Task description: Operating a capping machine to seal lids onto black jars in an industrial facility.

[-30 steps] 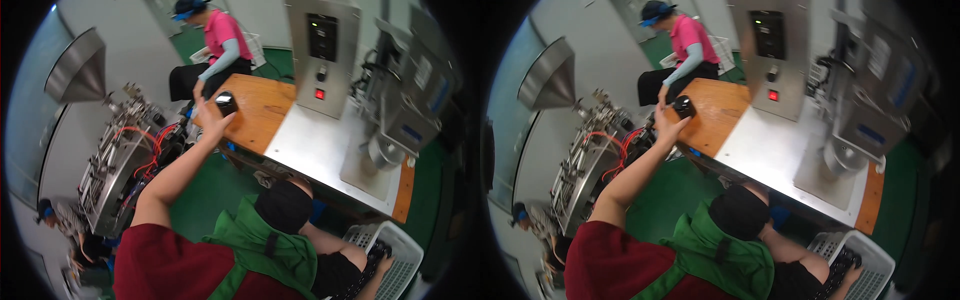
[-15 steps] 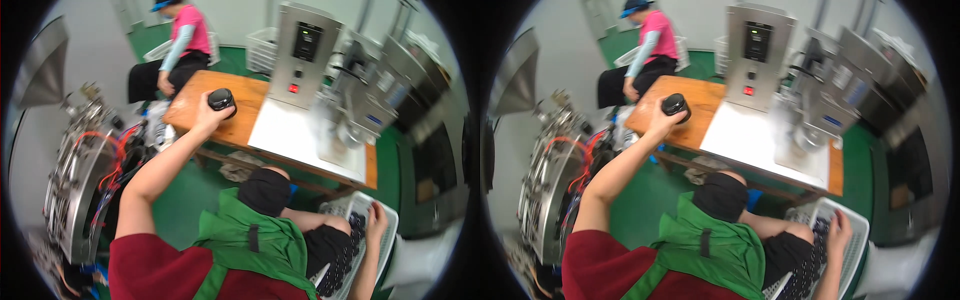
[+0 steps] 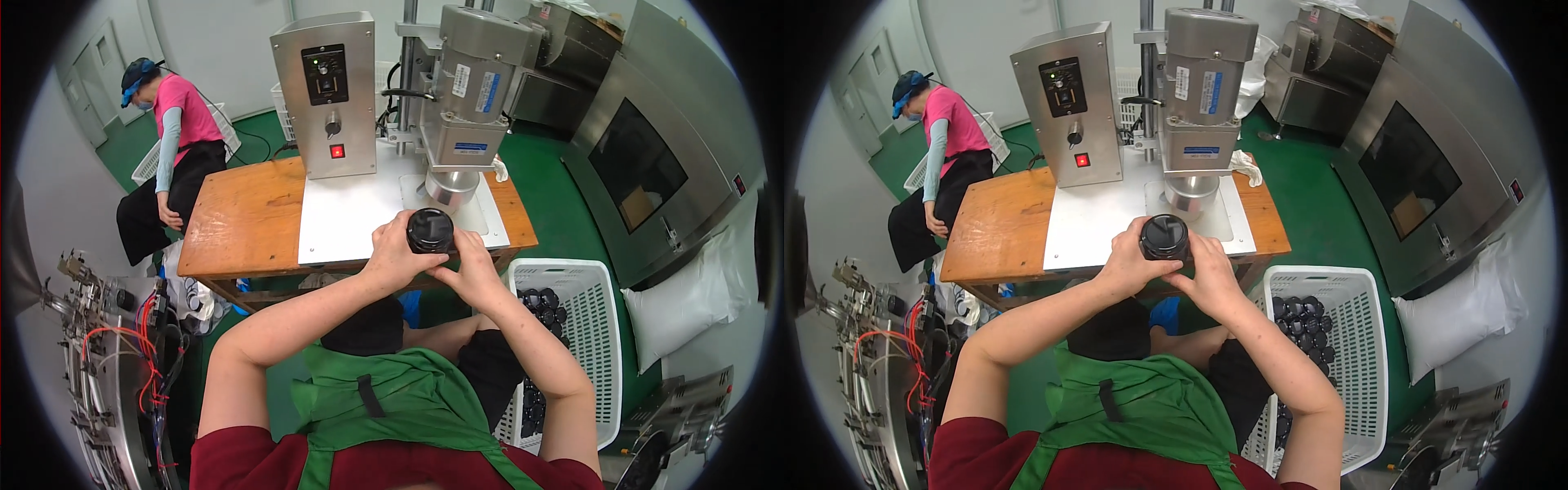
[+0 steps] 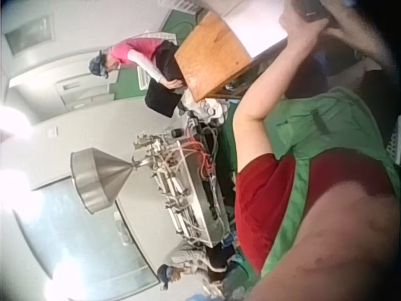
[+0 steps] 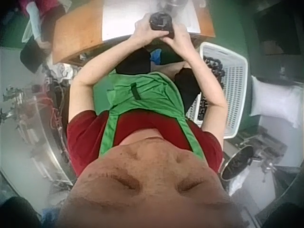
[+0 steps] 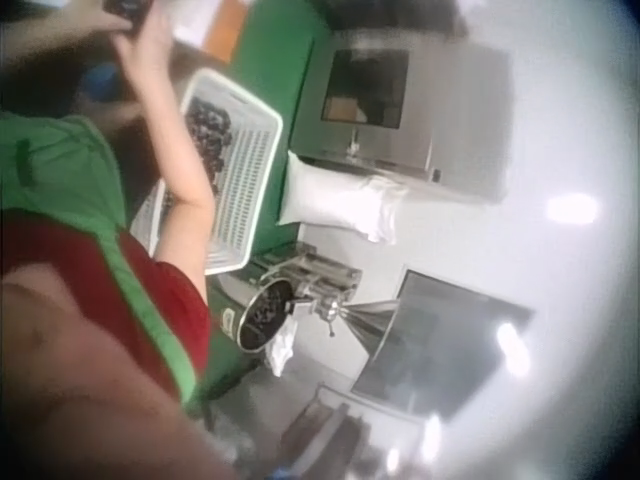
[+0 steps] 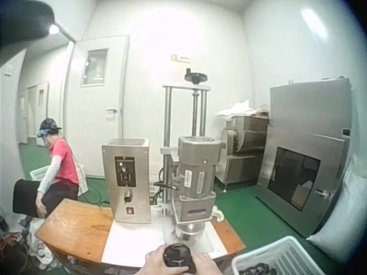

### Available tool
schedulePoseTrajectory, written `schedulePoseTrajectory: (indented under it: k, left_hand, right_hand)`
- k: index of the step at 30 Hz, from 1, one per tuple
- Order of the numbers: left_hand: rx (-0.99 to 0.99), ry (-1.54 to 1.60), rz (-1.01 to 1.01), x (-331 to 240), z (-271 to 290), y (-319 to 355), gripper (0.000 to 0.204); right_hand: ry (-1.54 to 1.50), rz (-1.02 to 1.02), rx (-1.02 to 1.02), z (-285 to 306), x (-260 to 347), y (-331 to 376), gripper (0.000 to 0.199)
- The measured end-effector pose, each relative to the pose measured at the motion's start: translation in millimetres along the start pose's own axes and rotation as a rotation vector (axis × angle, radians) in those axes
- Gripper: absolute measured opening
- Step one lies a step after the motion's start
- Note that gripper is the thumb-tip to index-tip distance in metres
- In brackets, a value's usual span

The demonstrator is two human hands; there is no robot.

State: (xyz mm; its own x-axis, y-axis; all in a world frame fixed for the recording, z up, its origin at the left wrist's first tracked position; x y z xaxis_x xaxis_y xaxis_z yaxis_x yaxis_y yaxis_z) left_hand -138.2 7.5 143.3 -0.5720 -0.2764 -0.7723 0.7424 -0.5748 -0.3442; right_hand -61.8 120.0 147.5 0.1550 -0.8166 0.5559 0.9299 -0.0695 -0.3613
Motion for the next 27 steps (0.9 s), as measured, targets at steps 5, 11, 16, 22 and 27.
schedulePoseTrajectory:
  k: [5,11,16,22,27]
  left_hand:
    - [0.076,0.007,0.056,11.6,-9.6,1.6,0.084]
    - [0.257,0.250,0.111,16.8,-12.6,-4.1,0.087]
    - [0.207,0.046,0.074,18.5,-2.4,-11.0,0.087]
    - [0.084,-0.209,0.049,27.1,-12.4,-56.4,0.097]
    - [0.112,-0.175,0.085,43.0,-25.2,-93.3,0.101]
  right_hand:
    - [0.042,0.004,-0.090,-2.5,0.7,-0.7,0.071]
    - [0.065,-0.044,-0.128,0.3,-1.1,-6.0,0.066]
    - [0.059,-0.042,-0.117,3.0,-2.6,-9.5,0.071]
    - [0.155,0.005,-0.280,23.0,-28.7,-38.1,0.075]
    - [0.150,-0.095,-0.224,23.6,-56.9,-67.7,0.073]
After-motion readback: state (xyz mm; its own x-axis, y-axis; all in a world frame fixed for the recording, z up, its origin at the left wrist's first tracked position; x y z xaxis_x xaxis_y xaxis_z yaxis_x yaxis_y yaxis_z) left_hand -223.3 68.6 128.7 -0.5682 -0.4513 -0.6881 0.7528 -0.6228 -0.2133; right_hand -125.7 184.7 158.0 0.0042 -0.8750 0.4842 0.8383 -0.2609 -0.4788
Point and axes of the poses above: each hand's wrist, its own y-axis away from the middle knuckle, its own z-axis out of the back of the hand, x = y × z, the point moved 9 cm from there along -y, towards the middle knuckle, and after that the axes turned 1 degree about y, right-handed, at the moved point
